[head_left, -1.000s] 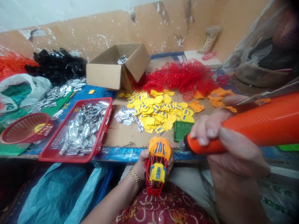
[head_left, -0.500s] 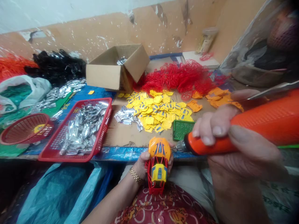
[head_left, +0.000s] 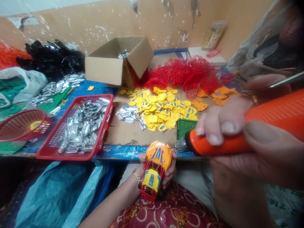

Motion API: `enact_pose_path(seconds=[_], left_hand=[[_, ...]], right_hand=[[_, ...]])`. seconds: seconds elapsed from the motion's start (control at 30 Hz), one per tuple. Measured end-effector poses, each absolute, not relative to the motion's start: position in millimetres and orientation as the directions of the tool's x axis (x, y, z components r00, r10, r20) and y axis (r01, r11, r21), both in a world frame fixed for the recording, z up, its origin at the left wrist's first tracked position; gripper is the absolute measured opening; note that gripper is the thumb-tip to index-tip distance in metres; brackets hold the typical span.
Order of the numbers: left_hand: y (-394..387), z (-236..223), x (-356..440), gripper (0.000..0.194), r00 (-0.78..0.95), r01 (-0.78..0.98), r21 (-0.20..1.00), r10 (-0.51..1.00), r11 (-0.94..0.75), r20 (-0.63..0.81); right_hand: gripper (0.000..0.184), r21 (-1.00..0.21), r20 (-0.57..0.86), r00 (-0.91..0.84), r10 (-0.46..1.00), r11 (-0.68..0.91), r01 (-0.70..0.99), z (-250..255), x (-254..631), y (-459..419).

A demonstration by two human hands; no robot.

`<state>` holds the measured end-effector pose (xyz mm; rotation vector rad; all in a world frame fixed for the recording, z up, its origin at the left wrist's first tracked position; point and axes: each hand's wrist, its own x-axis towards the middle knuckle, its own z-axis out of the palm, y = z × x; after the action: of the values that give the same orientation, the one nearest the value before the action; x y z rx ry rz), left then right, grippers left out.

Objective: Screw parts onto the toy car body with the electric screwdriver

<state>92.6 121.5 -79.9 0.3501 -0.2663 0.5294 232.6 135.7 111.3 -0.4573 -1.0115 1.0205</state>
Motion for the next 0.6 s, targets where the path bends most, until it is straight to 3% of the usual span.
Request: enact_pose_path(seconds=[0.27, 0.4, 0.6], left_hand=[[117.6, -56.5, 86.6, 0.07, 0.847, -0.521, 0.309, 0.526, 0.795, 0.074], [112.4, -51.2, 86.3, 0.064, 0.819, -0.51, 0.395, 0.571, 0.764, -0.048], [102.3, -45.7, 86.2, 0.075, 0.742, -0.595, 0.372, 0.665, 0.713, -0.086]], right_hand=[[0.013, -0.812, 0.377, 0.161, 0.912, 0.41, -0.416, 111.2, 227.7, 134.0], [0.015, -0.849, 0.337, 0.157, 0.929, 0.371, -0.376, 108.9, 238.1, 131.1], [0.016, -0.815, 0.422, 0.056, 0.905, 0.406, -0.413, 104.3, 265.1, 130.9]])
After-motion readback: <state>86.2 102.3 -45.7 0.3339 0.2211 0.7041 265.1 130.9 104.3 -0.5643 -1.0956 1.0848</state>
